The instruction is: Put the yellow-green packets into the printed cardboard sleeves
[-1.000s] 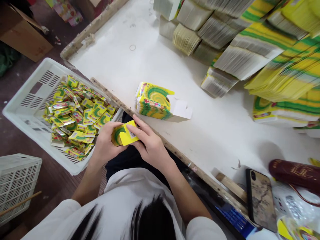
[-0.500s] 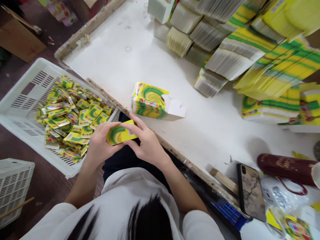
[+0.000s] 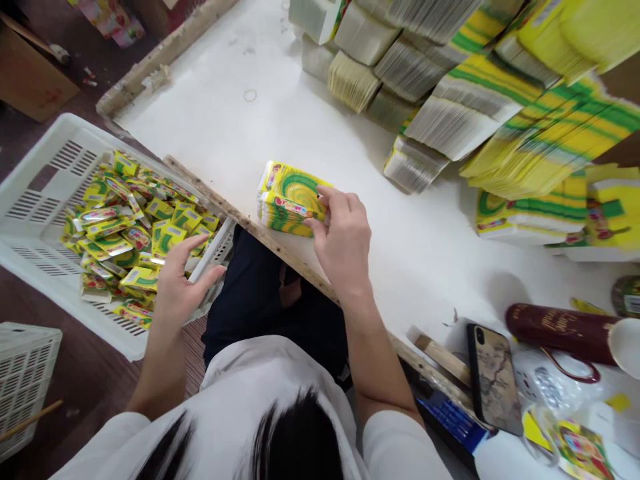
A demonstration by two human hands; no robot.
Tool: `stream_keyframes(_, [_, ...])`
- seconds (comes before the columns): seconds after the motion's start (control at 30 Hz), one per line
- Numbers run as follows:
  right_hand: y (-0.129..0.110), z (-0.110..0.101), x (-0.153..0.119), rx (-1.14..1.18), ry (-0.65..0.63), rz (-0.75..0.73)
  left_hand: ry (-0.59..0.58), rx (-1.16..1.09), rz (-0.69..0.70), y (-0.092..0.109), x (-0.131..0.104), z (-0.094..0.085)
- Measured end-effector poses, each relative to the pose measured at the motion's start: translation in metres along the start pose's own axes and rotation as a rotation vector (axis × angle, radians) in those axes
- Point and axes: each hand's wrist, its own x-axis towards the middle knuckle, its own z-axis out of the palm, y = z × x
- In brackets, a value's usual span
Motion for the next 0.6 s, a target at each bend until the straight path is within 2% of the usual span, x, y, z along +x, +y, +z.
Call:
stream_keyframes(0.2, [-0.014,-0.010,-0.005,0.064,0.117,0.010,-0.168,-0.236,0.020,0.020,-0.005,0.018])
stream_keyframes(0.27, [-0.026,-0.013,-0.013,0.115,0.104,0.004,-0.240,-0.415,-0.008,0.027,-0.005,0.029])
stream_keyframes(0.3, [-0.034,-0.013,-0.019,0.149,0.059,-0.015,-0.253,-0.532,-0.016,0.031,-0.004,0.036])
stream_keyframes(0.37, [-0.050,-0.010,-0.034,0.234,-0.092,-0.087,-0.210,-0.760,-0.048,0.041,-0.001,0.048])
stream_keyframes(0.47, [-0.065,0.005,-0.057,0.433,-0.294,-0.109,-0.016,-0.916,-0.159,0.052,0.004,0.058])
stream_keyframes(0.53, [-0.065,0.016,-0.066,0.670,-0.361,0.010,0.096,-0.861,-0.206,0.052,0.004,0.057])
stream_keyframes(0.6, [-0.061,0.023,-0.070,0.906,-0.433,0.172,0.066,-0.677,-0.186,0.047,0.001,0.053])
